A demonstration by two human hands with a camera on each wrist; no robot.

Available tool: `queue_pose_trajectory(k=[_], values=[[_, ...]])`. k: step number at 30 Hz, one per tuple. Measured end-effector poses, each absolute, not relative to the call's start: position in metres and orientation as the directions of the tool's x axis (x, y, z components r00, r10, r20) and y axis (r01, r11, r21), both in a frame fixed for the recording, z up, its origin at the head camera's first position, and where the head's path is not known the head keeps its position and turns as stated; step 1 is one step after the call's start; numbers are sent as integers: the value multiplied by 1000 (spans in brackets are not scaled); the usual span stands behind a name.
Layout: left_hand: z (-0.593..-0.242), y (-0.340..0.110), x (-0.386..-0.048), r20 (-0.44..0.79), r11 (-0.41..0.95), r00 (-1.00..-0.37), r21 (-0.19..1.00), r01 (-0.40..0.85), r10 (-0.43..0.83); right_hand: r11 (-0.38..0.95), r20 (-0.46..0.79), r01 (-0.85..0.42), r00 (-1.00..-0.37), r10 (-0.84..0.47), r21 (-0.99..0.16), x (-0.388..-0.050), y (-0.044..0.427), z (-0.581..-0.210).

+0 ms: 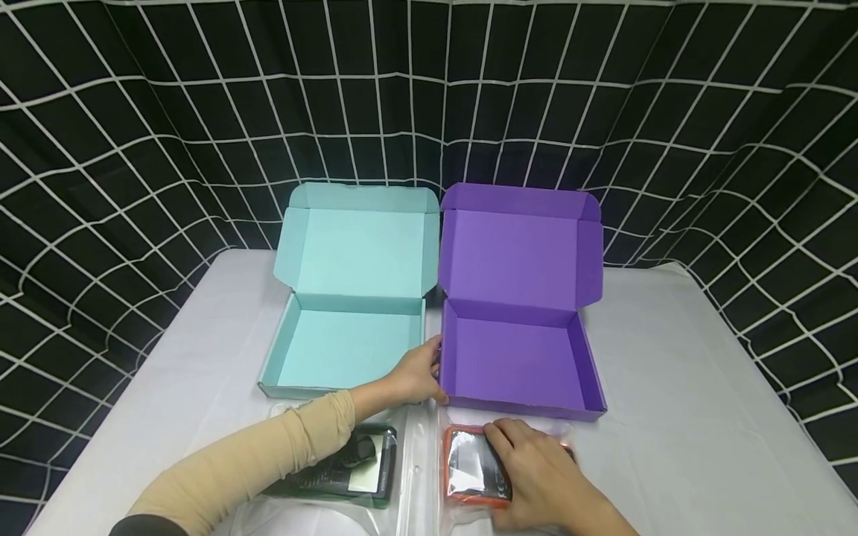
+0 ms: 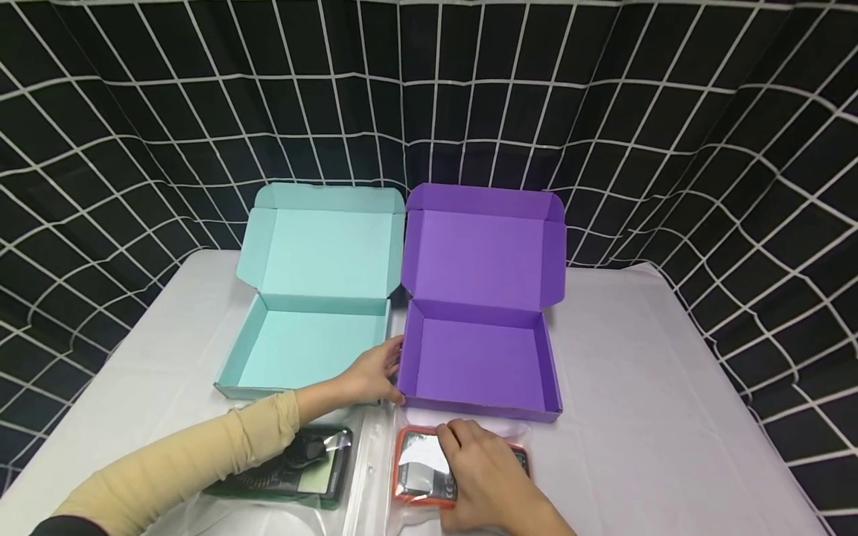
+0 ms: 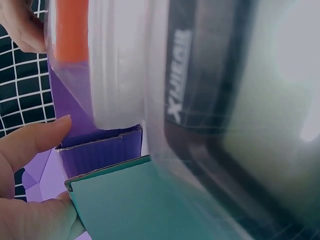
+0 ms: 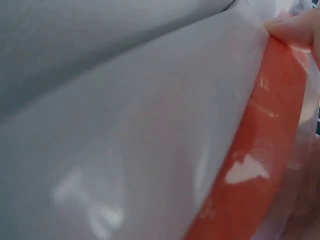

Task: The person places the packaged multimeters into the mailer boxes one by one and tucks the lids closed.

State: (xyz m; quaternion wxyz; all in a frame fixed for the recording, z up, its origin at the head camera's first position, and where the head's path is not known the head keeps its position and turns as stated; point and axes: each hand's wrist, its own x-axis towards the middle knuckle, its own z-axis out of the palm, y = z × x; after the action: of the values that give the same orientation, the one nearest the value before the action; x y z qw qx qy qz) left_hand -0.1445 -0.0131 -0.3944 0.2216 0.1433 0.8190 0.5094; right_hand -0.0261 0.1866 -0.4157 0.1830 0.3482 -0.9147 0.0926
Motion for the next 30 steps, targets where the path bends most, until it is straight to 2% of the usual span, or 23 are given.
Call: queue_pose_trajectory(k=[8, 16, 30], values=[[-394, -12, -143, -209, 438, -865, 899, 14, 456, 743, 397, -669, -691, -604, -33, -20, 189, -407], [-394, -14, -145, -230, 373, -850, 927, -43, 475, 752, 362, -651, -728, -582, -103, -10, 191, -387], [-395, -14, -145, -194, 357, -851, 934, -9, 488, 778, 389, -626, -732, -559, -60, -7, 202, -369]])
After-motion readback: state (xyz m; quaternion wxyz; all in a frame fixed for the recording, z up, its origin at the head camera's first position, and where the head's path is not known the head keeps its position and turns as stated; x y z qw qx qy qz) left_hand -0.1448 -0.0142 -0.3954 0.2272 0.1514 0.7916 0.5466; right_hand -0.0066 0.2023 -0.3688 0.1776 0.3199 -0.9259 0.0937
